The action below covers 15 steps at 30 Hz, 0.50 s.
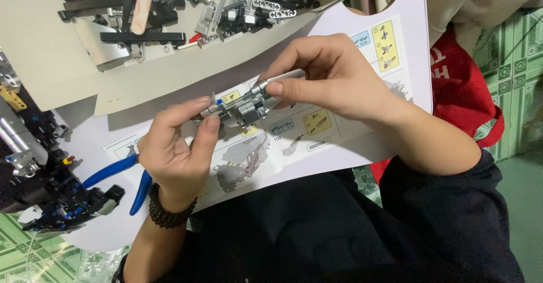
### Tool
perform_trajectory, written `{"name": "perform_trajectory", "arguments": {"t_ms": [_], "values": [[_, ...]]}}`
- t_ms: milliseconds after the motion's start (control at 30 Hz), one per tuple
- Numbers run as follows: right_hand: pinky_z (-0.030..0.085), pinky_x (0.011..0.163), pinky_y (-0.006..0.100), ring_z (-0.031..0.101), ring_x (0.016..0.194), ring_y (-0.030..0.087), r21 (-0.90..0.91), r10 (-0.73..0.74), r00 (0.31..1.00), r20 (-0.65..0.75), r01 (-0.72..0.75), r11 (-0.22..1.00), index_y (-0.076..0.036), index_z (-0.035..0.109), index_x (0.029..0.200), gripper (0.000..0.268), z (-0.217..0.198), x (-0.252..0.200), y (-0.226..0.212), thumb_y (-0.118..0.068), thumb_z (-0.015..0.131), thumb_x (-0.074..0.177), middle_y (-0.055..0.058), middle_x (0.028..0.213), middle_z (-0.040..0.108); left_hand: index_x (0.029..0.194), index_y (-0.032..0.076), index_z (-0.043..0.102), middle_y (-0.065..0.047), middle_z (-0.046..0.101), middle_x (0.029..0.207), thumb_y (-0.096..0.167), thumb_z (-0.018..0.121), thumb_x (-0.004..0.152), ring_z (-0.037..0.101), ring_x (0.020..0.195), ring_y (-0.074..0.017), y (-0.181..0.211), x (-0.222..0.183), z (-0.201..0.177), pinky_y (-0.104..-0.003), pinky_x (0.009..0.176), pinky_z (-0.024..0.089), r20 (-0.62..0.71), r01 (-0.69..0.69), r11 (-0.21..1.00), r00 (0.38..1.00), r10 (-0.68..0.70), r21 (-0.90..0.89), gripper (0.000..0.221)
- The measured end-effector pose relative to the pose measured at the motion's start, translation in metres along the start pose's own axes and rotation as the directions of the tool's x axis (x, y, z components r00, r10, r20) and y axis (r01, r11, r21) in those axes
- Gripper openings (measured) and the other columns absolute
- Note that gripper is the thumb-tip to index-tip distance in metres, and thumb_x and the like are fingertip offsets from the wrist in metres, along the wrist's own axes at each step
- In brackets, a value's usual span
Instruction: Assembling a model car by connecting small plastic components while following a manual.
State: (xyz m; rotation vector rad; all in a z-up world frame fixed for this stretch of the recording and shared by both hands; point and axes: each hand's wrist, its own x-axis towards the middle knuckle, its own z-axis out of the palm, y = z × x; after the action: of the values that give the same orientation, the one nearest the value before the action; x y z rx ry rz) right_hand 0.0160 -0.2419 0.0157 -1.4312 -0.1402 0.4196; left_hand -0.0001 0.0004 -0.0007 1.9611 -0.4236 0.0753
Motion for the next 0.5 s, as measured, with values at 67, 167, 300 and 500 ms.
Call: {"name": "perform_trajectory", "arguments": {"t_ms": [67,167,300,500], "values": [[0.057,0.066,0.017,0.067,0.070,0.013,0.010,-0.007,1.000,0.007,0.007,1.000,0.003,0.063,0.096,0.009,-0.0003,0.0001,0.0018,0.000,0.065,0.088,0.013,0.088,0.069,0.103,-0.011,0.057,-0.023,0.068,0.097,-0.010,0.068,0.084,0.063,0.075,-0.0222,-0.0033,-0.0002,0.0001,-0.028,0.070,0.052,0.003,-0.009,1.000,1.000,0.009,0.000,0.022],[0.059,0.067,0.018,0.067,0.071,0.013,0.009,-0.013,1.000,0.015,0.013,1.000,0.004,0.063,0.096,0.010,0.0004,0.0007,0.0005,-0.001,0.065,0.088,0.013,0.089,0.069,0.103,-0.012,0.057,-0.023,0.067,0.097,-0.011,0.067,0.083,0.063,0.075,-0.0225,-0.0023,0.0003,0.0006,-0.028,0.070,0.053,0.006,-0.015,1.000,1.000,0.015,0.001,0.023],[0.060,0.066,0.018,0.065,0.068,0.011,0.007,0.008,1.000,0.021,-0.008,1.000,0.004,0.063,0.096,0.009,0.0012,0.0008,-0.0019,-0.002,0.064,0.089,0.012,0.086,0.067,0.102,-0.012,0.058,-0.024,0.068,0.094,-0.010,0.069,0.083,0.064,0.074,-0.0236,-0.0010,0.0006,0.0007,-0.029,0.069,0.053,0.000,-0.028,0.999,1.000,0.028,0.034,0.022],[0.061,0.067,0.019,0.067,0.070,0.013,-0.005,-0.013,0.999,0.045,0.013,1.000,0.004,0.062,0.097,0.011,0.0005,0.0017,-0.0001,-0.004,0.064,0.089,0.013,0.089,0.068,0.102,-0.012,0.058,-0.025,0.068,0.093,-0.009,0.069,0.083,0.065,0.074,-0.0246,-0.0038,0.0010,0.0006,-0.029,0.067,0.053,0.015,-0.043,0.998,0.999,0.042,0.045,0.022]]}}
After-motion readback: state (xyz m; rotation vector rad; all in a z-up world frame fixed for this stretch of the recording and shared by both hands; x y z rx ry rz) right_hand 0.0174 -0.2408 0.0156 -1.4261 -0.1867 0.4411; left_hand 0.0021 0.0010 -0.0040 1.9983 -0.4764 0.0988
